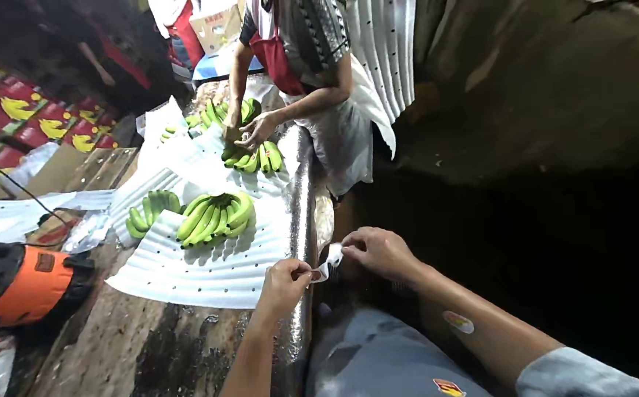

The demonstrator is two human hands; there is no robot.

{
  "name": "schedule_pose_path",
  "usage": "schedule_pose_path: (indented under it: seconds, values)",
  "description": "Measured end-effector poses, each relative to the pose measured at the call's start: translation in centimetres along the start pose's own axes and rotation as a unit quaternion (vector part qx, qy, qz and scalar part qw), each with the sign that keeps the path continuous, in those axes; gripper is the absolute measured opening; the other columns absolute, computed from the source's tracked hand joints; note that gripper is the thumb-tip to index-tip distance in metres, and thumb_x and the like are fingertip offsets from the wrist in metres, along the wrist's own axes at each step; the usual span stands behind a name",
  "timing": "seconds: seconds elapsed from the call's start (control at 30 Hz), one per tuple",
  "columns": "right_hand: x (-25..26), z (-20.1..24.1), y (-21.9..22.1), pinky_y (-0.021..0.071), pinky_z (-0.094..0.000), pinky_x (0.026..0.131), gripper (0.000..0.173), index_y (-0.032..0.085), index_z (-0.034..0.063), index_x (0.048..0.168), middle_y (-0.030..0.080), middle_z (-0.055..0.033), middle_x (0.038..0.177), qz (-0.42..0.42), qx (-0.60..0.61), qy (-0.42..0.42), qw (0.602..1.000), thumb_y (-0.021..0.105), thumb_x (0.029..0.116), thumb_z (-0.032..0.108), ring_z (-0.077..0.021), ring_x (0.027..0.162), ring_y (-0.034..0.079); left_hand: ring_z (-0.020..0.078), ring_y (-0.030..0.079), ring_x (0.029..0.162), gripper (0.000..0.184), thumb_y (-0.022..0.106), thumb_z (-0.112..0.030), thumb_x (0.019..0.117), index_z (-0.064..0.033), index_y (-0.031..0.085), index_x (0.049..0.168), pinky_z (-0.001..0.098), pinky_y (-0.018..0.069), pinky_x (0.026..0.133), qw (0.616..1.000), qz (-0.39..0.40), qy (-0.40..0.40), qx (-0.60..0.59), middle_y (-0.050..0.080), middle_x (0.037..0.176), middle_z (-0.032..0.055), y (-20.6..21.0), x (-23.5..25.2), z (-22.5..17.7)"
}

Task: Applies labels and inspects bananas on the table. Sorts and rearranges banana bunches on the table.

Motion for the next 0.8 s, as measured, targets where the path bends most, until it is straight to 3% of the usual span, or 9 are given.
schedule_pose_path:
  seconds: [0.1, 0.17, 0.2, 0.27, 0.37, 0.47, 0.53, 0.63, 0.8]
  values:
    - [1.4, 2.1, 1.2, 0.0454, -0.0388, 0.106, 0.017, 0.071, -0.0019, 0.100, 0.068, -0.0137, 0.126, 0.084, 0.148, -0.138, 0.976, 0.071, 0.0917, 0.013, -0.0203, 0.122, 0.060, 0.0201, 0.067, 0.095, 0.019, 0.063, -0.012, 0.0939, -0.0016, 0.075, 0.104, 0.0454, 0.0510, 0.092, 0.993, 0.086, 0.037, 0.077, 0.071, 0.102, 0.0108, -1.5, 2.3, -2.1]
    - [2.4, 2.8, 2.7, 0.0490, -0.0220, 0.085, 0.013, 0.063, 0.0035, 0.095, 0.063, 0.0001, 0.100, 0.149, 0.287, -0.119, 0.939, 0.073, 0.0873, 0.006, -0.0029, 0.093, 0.059, 0.0192, 0.066, 0.095, 0.018, 0.062, -0.012, 0.0946, -0.0004, 0.074, 0.102, 0.0428, 0.0510, 0.091, 0.989, 0.118, 0.052, 0.074, 0.071, 0.101, 0.0110, -2.5, 3.7, -3.1]
    - [2.9, 2.9, 3.3, 0.0499, -0.0200, 0.076, 0.016, 0.058, 0.0084, 0.092, 0.059, 0.0048, 0.088, 0.164, 0.346, -0.093, 0.919, 0.073, 0.0860, 0.004, -0.0009, 0.081, 0.057, 0.0182, 0.066, 0.094, 0.017, 0.063, -0.012, 0.0944, -0.0004, 0.074, 0.101, 0.0412, 0.0512, 0.089, 0.989, 0.117, 0.061, 0.070, 0.071, 0.100, 0.0106, -3.1, 4.4, -3.3]
    - [3.7, 2.9, 3.6, 0.0547, -0.0227, 0.072, 0.022, 0.055, 0.0114, 0.090, 0.059, 0.0060, 0.080, 0.138, 0.428, -0.035, 0.892, 0.072, 0.0842, -0.001, -0.0036, 0.073, 0.061, 0.0201, 0.065, 0.098, 0.017, 0.066, -0.012, 0.0915, -0.0018, 0.074, 0.103, 0.0424, 0.0518, 0.090, 0.992, 0.062, 0.095, 0.063, 0.070, 0.103, 0.0113, -4.3, 5.6, -3.0]
    - [4.7, 2.9, 3.2, 0.0575, -0.0250, 0.074, 0.026, 0.060, 0.0039, 0.106, 0.066, -0.0001, 0.090, 0.039, 0.451, 0.038, 0.891, 0.071, 0.0847, -0.008, -0.0071, 0.078, 0.066, 0.0333, 0.061, 0.117, 0.020, 0.073, -0.011, 0.0872, -0.0036, 0.076, 0.106, 0.0545, 0.0478, 0.100, 0.980, -0.095, 0.164, 0.057, 0.068, 0.119, 0.0172, -5.5, 6.1, -2.3]
    - [5.6, 3.2, 3.0, 0.0551, -0.0220, 0.073, 0.047, 0.059, 0.0045, 0.130, 0.069, -0.0025, 0.101, -0.004, 0.425, 0.077, 0.902, 0.071, 0.0856, -0.007, -0.0053, 0.081, 0.066, 0.0280, 0.066, 0.107, 0.010, 0.077, -0.014, 0.0847, -0.0088, 0.078, 0.093, 0.0579, 0.0460, 0.096, 0.961, -0.164, 0.214, 0.066, 0.072, 0.109, 0.0106, -5.5, 5.5, -2.2]
    - [6.1, 3.8, 3.2, 0.0567, -0.0231, 0.079, 0.058, 0.054, 0.0032, 0.140, 0.068, -0.0068, 0.112, -0.003, 0.428, 0.079, 0.901, 0.070, 0.0854, -0.008, -0.0068, 0.089, 0.067, 0.0281, 0.068, 0.104, 0.012, 0.077, -0.016, 0.0844, -0.0105, 0.079, 0.094, 0.0623, 0.0440, 0.098, 0.955, -0.171, 0.222, 0.095, 0.074, 0.106, 0.0087, -5.1, 5.3, -2.2]
    - [6.6, 4.8, 3.8, 0.0556, -0.0237, 0.087, 0.061, 0.052, 0.0001, 0.143, 0.065, -0.0105, 0.126, 0.007, 0.429, 0.083, 0.899, 0.065, 0.0852, -0.011, -0.0069, 0.100, 0.066, 0.0313, 0.070, 0.103, 0.017, 0.078, -0.017, 0.0834, -0.0108, 0.080, 0.099, 0.0681, 0.0406, 0.100, 0.946, -0.186, 0.221, 0.148, 0.075, 0.103, 0.0087, -4.8, 5.4, -1.9]
    - [7.1, 6.3, 4.6, 0.0517, -0.0218, 0.092, 0.054, 0.052, -0.0010, 0.141, 0.066, -0.0079, 0.126, 0.045, 0.470, 0.106, 0.875, 0.061, 0.0883, -0.009, -0.0036, 0.105, 0.064, 0.0290, 0.073, 0.096, 0.010, 0.076, -0.014, 0.0833, -0.0118, 0.080, 0.092, 0.0716, 0.0386, 0.101, 0.910, -0.252, 0.248, 0.217, 0.077, 0.095, 0.0055, -5.6, 5.3, -0.9]
Point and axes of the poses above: each hand's wrist, its own x-axis towards the middle knuckle, its own y-axis out of the palm, z = x × y, the point moved 5 cm from there along x, towards the middle knuckle
